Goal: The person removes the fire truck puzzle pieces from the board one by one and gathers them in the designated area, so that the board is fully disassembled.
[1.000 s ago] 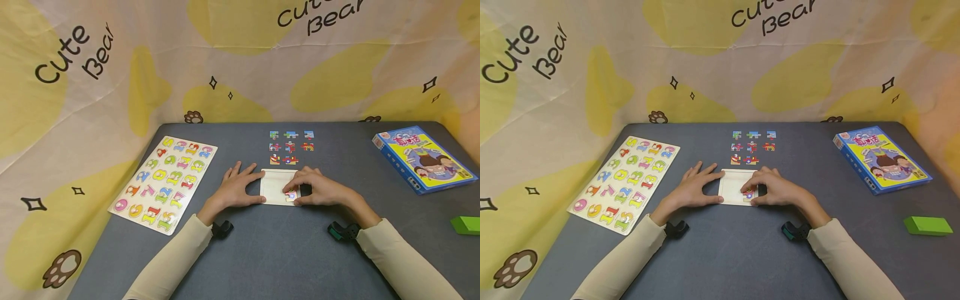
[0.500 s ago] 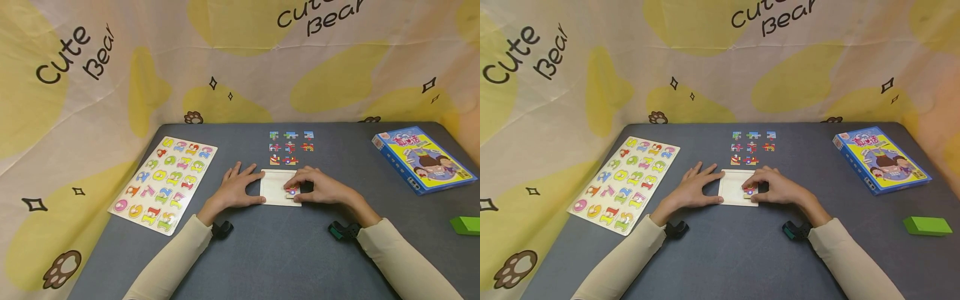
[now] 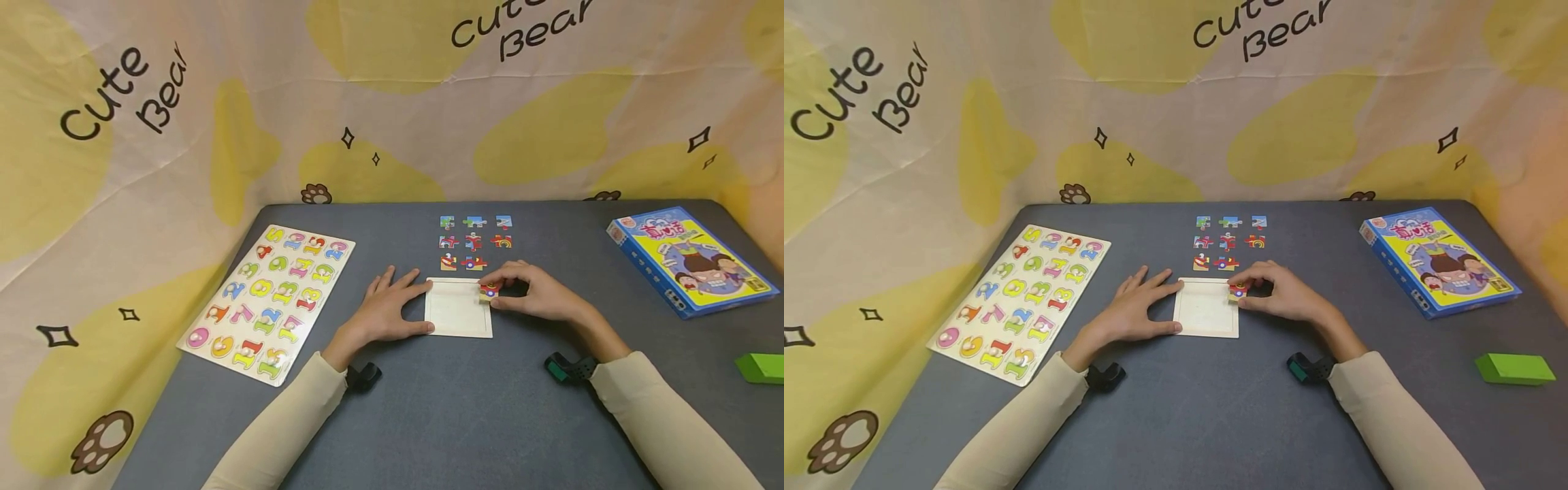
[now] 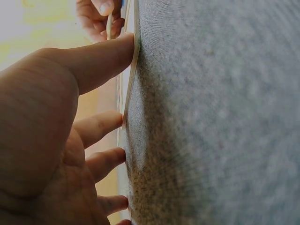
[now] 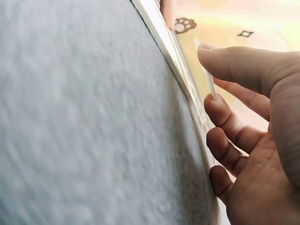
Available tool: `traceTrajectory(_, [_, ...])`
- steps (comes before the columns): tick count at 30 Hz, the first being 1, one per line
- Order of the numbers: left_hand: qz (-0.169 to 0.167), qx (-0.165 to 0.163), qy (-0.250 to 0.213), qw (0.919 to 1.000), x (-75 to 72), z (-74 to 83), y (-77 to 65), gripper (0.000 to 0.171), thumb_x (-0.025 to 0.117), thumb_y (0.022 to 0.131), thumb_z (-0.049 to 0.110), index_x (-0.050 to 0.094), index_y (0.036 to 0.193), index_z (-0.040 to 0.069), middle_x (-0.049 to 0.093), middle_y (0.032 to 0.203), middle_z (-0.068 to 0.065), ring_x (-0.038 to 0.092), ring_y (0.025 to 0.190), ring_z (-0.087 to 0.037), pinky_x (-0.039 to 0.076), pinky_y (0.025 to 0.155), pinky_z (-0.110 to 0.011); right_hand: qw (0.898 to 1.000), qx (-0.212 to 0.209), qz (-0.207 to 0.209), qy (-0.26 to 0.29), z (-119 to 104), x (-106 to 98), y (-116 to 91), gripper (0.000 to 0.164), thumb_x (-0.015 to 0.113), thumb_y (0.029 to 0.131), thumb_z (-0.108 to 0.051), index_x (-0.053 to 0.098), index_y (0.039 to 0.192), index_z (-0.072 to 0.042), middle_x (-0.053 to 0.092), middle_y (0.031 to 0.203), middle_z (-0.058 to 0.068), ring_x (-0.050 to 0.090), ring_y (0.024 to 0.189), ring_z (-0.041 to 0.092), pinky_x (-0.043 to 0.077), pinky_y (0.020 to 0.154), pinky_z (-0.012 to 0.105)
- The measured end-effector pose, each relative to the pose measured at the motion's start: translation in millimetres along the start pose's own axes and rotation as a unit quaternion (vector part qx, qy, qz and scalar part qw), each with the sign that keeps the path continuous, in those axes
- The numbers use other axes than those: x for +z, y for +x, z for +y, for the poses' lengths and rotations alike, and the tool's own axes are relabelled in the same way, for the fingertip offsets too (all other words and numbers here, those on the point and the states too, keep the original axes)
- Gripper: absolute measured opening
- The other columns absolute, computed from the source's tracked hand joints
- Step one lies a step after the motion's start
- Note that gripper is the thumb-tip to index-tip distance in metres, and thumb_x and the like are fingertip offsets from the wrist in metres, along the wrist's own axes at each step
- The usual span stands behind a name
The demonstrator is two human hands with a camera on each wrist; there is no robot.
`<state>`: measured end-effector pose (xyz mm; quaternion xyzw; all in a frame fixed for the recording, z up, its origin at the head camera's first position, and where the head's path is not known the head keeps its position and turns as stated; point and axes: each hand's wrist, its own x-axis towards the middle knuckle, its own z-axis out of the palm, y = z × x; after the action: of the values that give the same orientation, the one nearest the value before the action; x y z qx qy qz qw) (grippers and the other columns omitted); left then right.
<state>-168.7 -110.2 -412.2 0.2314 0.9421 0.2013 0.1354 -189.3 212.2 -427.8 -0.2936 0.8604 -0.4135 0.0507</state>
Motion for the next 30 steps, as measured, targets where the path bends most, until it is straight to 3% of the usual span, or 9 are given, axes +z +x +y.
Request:
traceTrajectory(13, [0.003, 0.007, 0.003, 1.0000, 1.3, -1.3, 1.3, 0.079, 0.073, 0.088, 0.055, 0.041, 0.157, 0.032, 0.026, 0.170, -0.001, 0.004, 0.159, -0.042, 0.006, 0.126, -0.061, 0.995, 0.054, 0.067, -0.041, 24, -20, 6, 0.035, 0.076, 0.092, -0.017, 0.072, 0.127, -0.012, 0.064, 0.099, 0.006, 0.048, 0.090, 0.019, 0.037, 0.078, 0.031])
traceTrajectory(30, [0.004, 0.010, 0.001, 0.9999, 0.0, -1.0, 0.0, 0.079, 0.073, 0.088, 0.055, 0.042, 0.157, 0.032, 0.027, 0.169, -0.002, 0.005, 0.159, -0.043, 0.007, 0.125, -0.062, 0.993, 0.081, 0.029, -0.080, 31, -30, 20, 0.032, 0.076, 0.092, -0.018, 0.073, 0.124, -0.012, 0.064, 0.105, 0.010, 0.044, 0.095, 0.024, 0.031, 0.083, 0.039])
